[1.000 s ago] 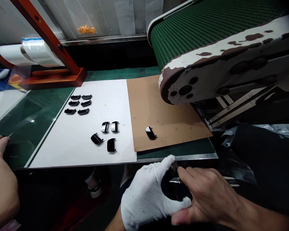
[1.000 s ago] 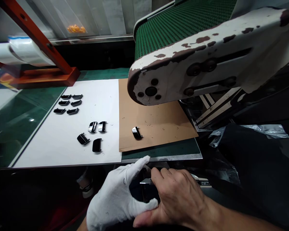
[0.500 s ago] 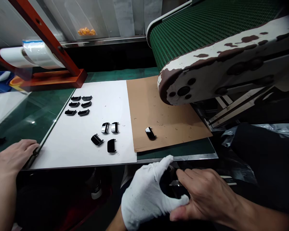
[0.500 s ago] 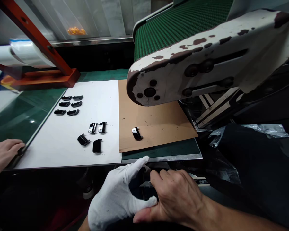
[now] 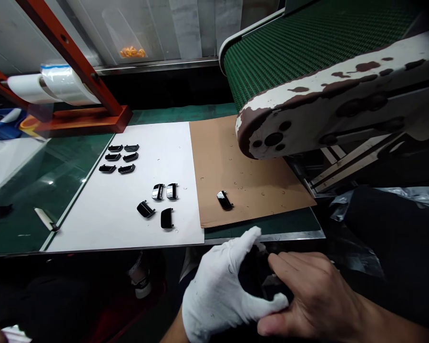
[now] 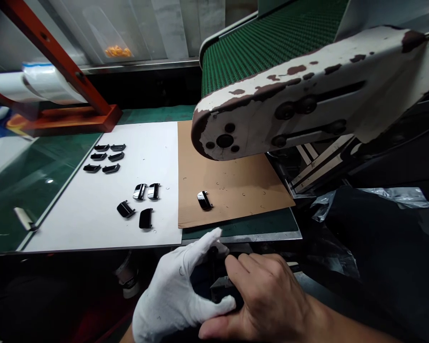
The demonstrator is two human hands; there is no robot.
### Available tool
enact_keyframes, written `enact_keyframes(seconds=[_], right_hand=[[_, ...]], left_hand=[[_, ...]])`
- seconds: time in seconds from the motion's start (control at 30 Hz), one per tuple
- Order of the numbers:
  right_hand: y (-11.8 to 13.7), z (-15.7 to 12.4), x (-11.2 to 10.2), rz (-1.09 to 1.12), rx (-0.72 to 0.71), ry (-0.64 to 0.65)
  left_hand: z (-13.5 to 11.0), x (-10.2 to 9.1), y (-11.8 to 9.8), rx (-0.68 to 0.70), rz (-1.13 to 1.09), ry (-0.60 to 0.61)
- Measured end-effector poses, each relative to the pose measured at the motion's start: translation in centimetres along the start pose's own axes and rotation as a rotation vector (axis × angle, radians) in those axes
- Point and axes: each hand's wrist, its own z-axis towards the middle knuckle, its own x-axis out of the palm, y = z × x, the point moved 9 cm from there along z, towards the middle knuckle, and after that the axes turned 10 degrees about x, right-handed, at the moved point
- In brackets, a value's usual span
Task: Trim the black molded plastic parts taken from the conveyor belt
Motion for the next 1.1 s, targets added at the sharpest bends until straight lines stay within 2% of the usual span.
enact_keyframes(seconds=[0.1, 0.23, 0.5, 0.67, 0.9, 1.03, 1.1], right_hand=[[-0.3, 0.1, -0.7, -0.011, 0.053, -0.045], [-0.4, 0.0, -0.8, -0.07, 0.078, -0.04], [-0.6, -0.3, -0.1, -0.082, 0.113, 0.053], [-0.5, -0.6, 0.9, -0.138, 0.1, 0.124], [-0.1, -0.7, 1.1, -0.198, 0.037, 0.118], [0.1, -0.4, 1.4, -0.128, 0.006, 0.174], [0.0, -0.1, 1.3, 0.02, 0.042, 0.205]], left_hand=[[0.1, -0.4, -0.3, 0.042, -0.003, -0.04], [-0.1, -0.5, -0.4, 0.06, -0.007, -0.046], [-0.2, -0.2, -0.4, 0.061, -0.036, -0.015], [-0.3, 0.1, -0.5, 0.083, 0.015, 0.013], [-0.8, 0.0, -0.3, 0.096, 0.095, -0.002], [-0.9, 0.1, 0.2, 0.051, 0.062, 0.0], [-0.9, 0.1, 0.8, -0.004, -0.027, -0.017]])
